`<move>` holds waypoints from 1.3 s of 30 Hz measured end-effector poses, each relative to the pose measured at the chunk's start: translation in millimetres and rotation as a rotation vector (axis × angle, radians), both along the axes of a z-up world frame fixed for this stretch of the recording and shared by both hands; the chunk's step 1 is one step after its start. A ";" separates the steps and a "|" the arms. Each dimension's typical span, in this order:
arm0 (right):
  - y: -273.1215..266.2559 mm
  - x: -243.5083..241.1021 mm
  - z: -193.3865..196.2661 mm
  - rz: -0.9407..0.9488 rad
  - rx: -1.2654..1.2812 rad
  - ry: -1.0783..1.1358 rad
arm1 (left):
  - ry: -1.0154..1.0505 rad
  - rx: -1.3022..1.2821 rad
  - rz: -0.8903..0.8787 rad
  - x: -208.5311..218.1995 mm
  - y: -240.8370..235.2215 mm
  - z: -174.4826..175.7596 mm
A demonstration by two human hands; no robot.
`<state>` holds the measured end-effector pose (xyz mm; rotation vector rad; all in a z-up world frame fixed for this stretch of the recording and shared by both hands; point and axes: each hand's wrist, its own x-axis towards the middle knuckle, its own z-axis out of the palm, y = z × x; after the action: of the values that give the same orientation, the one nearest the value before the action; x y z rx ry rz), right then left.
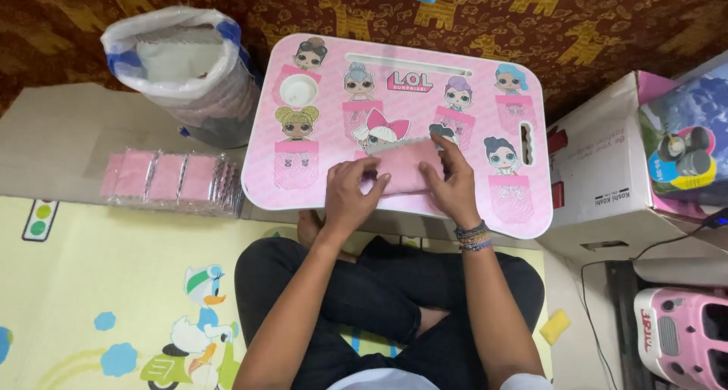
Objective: The person sits on the floor and uses a lint roller to clean several small cloths of different colors. They roll the lint roller over each cloth, then place the cleaned cloth into a clear plastic bag. The process is repeated for multiple cloths.
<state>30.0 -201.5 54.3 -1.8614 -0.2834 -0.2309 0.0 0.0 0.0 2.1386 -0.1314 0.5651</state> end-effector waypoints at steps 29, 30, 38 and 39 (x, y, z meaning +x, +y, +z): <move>-7.0 18.6 -36.5 -0.001 -0.192 -0.101 | -0.001 0.140 0.052 0.7 -6.3 7.1; -6.4 18.4 -36.0 -0.012 -0.203 -0.091 | 0.002 0.148 0.060 1.0 -6.5 4.1; -5.3 18.4 -32.5 -0.017 -0.220 -0.093 | 0.014 0.162 0.081 1.7 -8.5 6.1; -5.8 18.4 -32.8 -0.017 -0.237 -0.097 | 0.018 0.162 0.081 1.2 -8.8 7.1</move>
<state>48.4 -207.3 21.6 -2.0904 -0.3751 -0.3112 1.2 -8.8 7.1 2.3145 -0.0834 0.5995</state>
